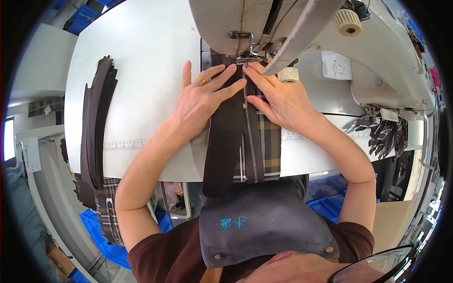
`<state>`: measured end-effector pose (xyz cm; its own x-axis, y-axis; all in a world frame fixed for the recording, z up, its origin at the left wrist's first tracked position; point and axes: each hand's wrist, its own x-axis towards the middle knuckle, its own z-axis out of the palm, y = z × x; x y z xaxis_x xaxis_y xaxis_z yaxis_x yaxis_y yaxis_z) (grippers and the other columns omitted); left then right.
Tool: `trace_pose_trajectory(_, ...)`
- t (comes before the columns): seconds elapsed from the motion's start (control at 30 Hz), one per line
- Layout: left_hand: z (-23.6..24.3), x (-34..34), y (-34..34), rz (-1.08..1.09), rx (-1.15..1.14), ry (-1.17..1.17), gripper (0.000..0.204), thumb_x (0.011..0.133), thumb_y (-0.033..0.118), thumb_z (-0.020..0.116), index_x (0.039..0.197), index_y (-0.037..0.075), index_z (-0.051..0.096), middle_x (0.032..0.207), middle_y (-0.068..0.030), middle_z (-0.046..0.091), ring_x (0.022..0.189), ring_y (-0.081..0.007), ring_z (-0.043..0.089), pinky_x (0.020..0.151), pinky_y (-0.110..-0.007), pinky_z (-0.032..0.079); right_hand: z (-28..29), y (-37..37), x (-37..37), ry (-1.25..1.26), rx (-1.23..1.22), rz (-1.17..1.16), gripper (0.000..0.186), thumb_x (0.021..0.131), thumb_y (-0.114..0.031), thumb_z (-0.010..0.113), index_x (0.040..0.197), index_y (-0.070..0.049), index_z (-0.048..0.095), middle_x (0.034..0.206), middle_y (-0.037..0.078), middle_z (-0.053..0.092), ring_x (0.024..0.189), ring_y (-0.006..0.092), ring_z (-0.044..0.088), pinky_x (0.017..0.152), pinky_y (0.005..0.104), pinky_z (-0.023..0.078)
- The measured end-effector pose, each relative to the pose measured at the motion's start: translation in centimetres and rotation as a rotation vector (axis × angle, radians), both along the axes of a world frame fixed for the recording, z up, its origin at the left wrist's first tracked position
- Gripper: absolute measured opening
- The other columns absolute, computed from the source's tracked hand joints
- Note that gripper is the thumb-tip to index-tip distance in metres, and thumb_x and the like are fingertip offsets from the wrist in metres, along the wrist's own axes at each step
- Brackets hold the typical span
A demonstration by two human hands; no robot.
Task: The person operates an industrial sewing machine to stitch zippers onto plaid fabric pieces. They guide the fabric under the needle, align the zipper teeth, and sew along the edges. The person repeatedly handles the fabric, turning it to sew different sections and using scissors to trim threads.
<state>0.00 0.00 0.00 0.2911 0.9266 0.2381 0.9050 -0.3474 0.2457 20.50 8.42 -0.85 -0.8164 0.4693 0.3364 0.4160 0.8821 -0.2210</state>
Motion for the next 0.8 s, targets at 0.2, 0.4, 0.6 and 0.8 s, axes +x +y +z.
trace_pose_trajectory(0.2, -0.4, 0.3, 0.6, 0.005, 0.029, -0.041, 0.055, 0.077, -0.002, 0.053, 0.127, 0.022, 0.059, 0.135, -0.0066, 0.053, 0.124, -0.0279, 0.048, 0.107, -0.062, 0.015, 0.3, 0.7, 0.3, -0.007, 0.054, 0.017, 0.051, 0.083, -0.032, 0.066, 0.123, -0.003, 0.054, 0.112, 0.012, 0.061, 0.112, 0.0328, 0.049, 0.093, 0.0473, 0.038)
trace_pose_trajectory(0.4, -0.5, 0.0, 1.0, -0.010, 0.043, -0.061, 0.056, 0.077, -0.006, 0.051, 0.126, 0.021, 0.058, 0.135, -0.0071, 0.052, 0.125, -0.0270, 0.047, 0.106, -0.065, 0.018, 0.7, 1.0, 0.1, -0.001, 0.054, 0.019, 0.047, 0.082, -0.030, 0.066, 0.119, -0.003, 0.056, 0.112, 0.012, 0.060, 0.109, 0.0317, 0.050, 0.087, 0.0428, 0.039)
trace_pose_trajectory(0.6, -0.6, 0.0, 1.0, -0.016, 0.024, -0.069, 0.065, 0.072, -0.010, 0.053, 0.128, 0.023, 0.056, 0.137, -0.0054, 0.051, 0.126, -0.0258, 0.046, 0.106, -0.065, 0.018, 0.1, 0.9, 0.5, -0.012, 0.038, -0.020, 0.044, 0.082, -0.030, 0.067, 0.115, -0.003, 0.058, 0.112, 0.011, 0.061, 0.114, 0.0329, 0.049, 0.091, 0.0450, 0.040)
trace_pose_trajectory(0.8, -0.4, -0.2, 0.5, 0.007, -0.013, -0.062, 0.070, 0.070, -0.013, 0.054, 0.130, 0.024, 0.055, 0.138, -0.0052, 0.049, 0.127, -0.0254, 0.044, 0.105, -0.067, 0.017, 6.9, -0.9, 8.6, 0.144, 0.179, -0.031, 0.036, 0.082, -0.018, 0.066, 0.114, -0.001, 0.062, 0.107, 0.011, 0.065, 0.109, 0.0349, 0.055, 0.096, 0.0457, 0.041)
